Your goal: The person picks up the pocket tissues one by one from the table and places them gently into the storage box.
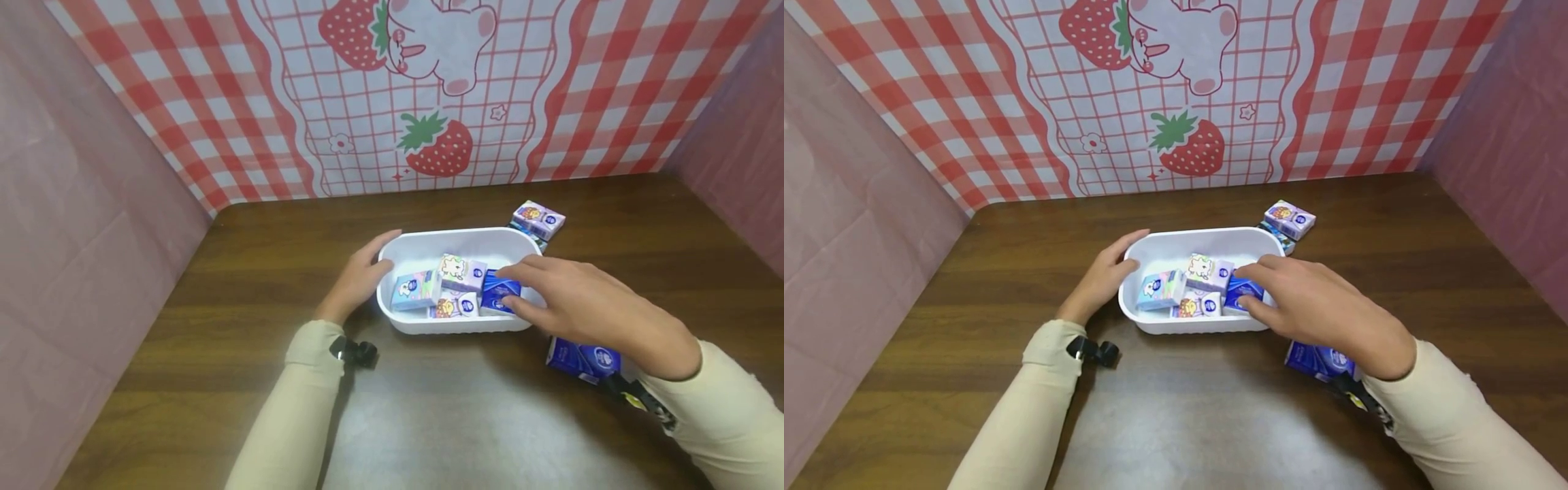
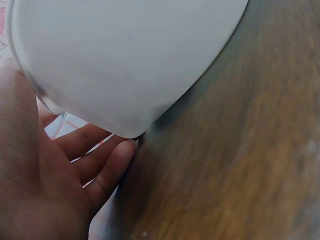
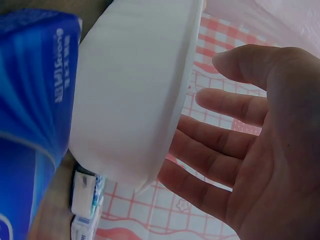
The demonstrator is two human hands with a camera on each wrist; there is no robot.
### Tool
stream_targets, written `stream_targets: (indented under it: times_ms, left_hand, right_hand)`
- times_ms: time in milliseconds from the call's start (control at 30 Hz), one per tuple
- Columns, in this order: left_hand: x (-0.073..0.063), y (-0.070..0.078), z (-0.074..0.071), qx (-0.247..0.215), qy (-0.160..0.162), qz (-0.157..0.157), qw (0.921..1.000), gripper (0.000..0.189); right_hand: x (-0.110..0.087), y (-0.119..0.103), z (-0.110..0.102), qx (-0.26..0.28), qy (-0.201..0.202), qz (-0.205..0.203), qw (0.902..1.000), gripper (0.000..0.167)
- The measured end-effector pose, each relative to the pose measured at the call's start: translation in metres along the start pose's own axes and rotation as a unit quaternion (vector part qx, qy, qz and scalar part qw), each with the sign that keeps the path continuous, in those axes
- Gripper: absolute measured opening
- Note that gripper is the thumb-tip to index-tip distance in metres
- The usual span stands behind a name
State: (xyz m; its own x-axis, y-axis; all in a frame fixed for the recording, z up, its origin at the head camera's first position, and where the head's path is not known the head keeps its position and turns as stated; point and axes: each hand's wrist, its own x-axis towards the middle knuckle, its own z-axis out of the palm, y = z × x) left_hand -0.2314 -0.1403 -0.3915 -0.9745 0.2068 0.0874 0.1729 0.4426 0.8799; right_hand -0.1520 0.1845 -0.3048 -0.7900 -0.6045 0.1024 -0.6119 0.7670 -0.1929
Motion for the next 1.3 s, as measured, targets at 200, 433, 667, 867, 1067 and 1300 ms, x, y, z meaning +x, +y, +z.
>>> stream_targets:
  times_ms: [200,433,667,867,1067,1300]
  left_hand:
    - [0.0,0.001,0.0,0.007,0.004,0.003,1.0,0.053]
    - [0.001,0.001,0.001,0.003,-0.001,-0.002,1.0,0.053]
    - [0.001,0.001,0.001,-0.001,-0.004,-0.009,1.0,0.052]
    - [0.0,0.001,0.001,-0.002,-0.002,-0.013,0.9999,0.052]
    - [0.001,0.002,0.001,-0.001,-0.003,-0.012,0.9999,0.052]
    - [0.0,0.001,0.002,0.003,0.004,-0.001,1.0,0.054]
  right_hand:
    - [-0.003,0.004,-0.003,-0.004,0.01,0.005,0.9999,0.043]
    - [-0.008,0.01,-0.003,-0.001,0.026,0.002,0.9996,0.04]
    - [-0.012,0.015,-0.006,0.0,0.023,0.019,0.9996,0.036]
    - [-0.013,0.019,-0.009,-0.001,0.021,0.033,0.9992,0.032]
    - [-0.018,0.021,-0.01,-0.01,0.022,0.031,0.9992,0.026]
    - [-0.023,0.023,-0.007,-0.013,0.026,0.023,0.9993,0.025]
